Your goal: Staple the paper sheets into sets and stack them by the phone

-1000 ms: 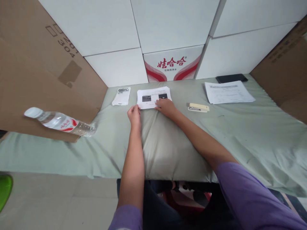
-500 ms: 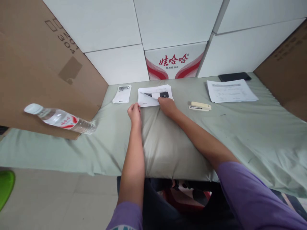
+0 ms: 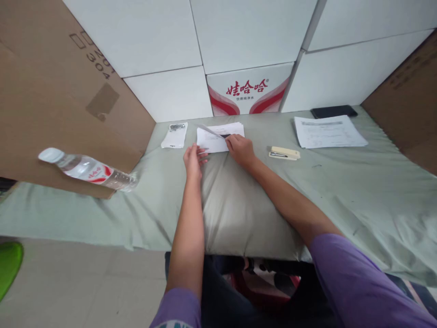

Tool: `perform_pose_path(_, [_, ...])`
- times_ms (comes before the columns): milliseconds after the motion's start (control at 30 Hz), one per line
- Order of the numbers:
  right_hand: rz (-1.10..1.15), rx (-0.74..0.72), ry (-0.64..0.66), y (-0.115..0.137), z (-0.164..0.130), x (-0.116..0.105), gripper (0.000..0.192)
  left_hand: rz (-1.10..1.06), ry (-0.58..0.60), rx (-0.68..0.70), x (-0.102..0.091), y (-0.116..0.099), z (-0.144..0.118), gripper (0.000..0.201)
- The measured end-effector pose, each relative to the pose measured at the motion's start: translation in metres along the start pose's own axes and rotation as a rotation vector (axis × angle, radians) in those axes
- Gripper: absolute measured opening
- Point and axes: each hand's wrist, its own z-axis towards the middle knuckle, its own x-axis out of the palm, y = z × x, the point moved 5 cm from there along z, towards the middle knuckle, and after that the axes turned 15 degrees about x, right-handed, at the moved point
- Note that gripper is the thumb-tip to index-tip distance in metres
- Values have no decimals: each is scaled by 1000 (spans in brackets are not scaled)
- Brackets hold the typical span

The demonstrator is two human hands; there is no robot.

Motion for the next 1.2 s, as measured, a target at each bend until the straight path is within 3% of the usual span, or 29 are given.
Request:
perform_pose_path(67, [46, -177, -28, 8, -4, -2, 39, -179, 66, -124, 4, -1, -2, 55])
perform_pose_path(133, [78, -332, 5, 15, -10, -1, 38, -299, 112, -204, 7, -2, -3, 61])
perform_pose_path(267, [177, -449, 140, 20, -18, -3, 26, -252, -62, -178, -4, 4, 5, 36])
perform_pose_path(367, [357, -279, 163, 4, -20, -21, 34, -225, -47, -74, -3, 6, 9, 28])
perform_pose_path(533, [686, 282, 192, -59, -43, -56, 71, -190, 276, -11, 19, -1, -7, 48])
perform_pose_path(667, [961, 534, 327, -99, -81, -63, 87, -129, 473, 43, 37, -6, -30, 66])
perform_pose_path(767, [1131, 566, 377, -111, -98, -62, 88, -105, 534, 77, 46, -5, -44, 71])
perform_pose_path(900, [1176, 458, 357, -107, -98, -66, 81, -132, 570, 72, 53, -1, -54, 72])
perform_pose_path(1033, [1201, 440, 257, -106, -92, -75, 75, -111, 559, 86, 53, 2, -55, 74])
perform_pose_path(1200, [1204, 488, 60, -115, -93, -92, 49, -55, 547, 103, 50, 7, -51, 73])
